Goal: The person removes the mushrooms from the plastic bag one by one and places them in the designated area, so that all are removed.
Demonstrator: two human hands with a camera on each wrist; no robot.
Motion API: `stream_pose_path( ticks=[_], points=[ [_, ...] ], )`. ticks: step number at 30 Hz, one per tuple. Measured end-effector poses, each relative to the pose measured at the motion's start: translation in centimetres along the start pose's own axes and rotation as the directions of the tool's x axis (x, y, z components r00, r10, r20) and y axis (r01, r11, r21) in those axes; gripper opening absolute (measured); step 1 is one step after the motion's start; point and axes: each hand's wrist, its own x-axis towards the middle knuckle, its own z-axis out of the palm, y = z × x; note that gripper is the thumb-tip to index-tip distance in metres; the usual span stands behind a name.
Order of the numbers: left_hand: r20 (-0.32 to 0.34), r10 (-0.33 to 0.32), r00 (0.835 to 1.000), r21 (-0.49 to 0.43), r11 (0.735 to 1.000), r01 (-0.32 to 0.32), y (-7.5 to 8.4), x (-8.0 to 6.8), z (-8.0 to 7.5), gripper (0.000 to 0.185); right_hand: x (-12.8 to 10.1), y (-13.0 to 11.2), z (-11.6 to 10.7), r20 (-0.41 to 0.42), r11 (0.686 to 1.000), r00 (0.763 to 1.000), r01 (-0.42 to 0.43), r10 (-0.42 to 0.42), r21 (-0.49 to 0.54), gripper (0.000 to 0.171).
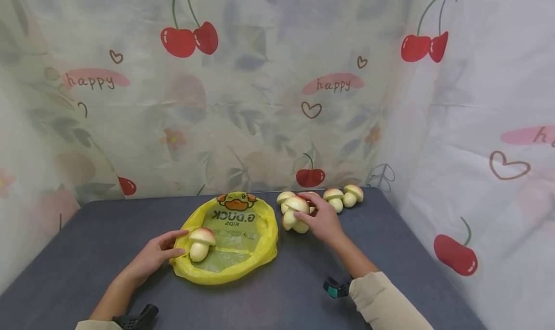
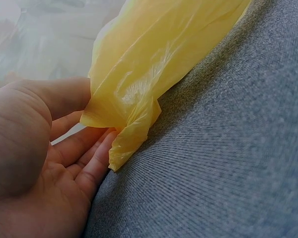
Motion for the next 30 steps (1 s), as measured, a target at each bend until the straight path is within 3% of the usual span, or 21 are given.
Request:
stream_pose_path(
  ticks=[9,17,30],
  points=[
    [-0.005,0.004,1.000,-0.002,1.000,-0.004,0.0,-0.1,-0.1,0.058,-2.0,1.5,-1.7,-0.036,0.997,0.999,-0.037,0.034,-0.072,0.050],
    [-0.006,0.001,1.000,0.001,1.000,-0.001,-0.1,0.0,-0.1,0.058,-3.6,3.7,-2.6,-0.018,0.985,0.995,-0.099,0.097,-0.142,0.049],
    [-0.013,-0.004,1.000,-0.004,1.000,0.004,-0.2,0.0,0.1,0.058,-3.4,6.6,-3.4,-0.018,0.959,0.979,-0.202,0.203,-0.197,0.052]
  ],
)
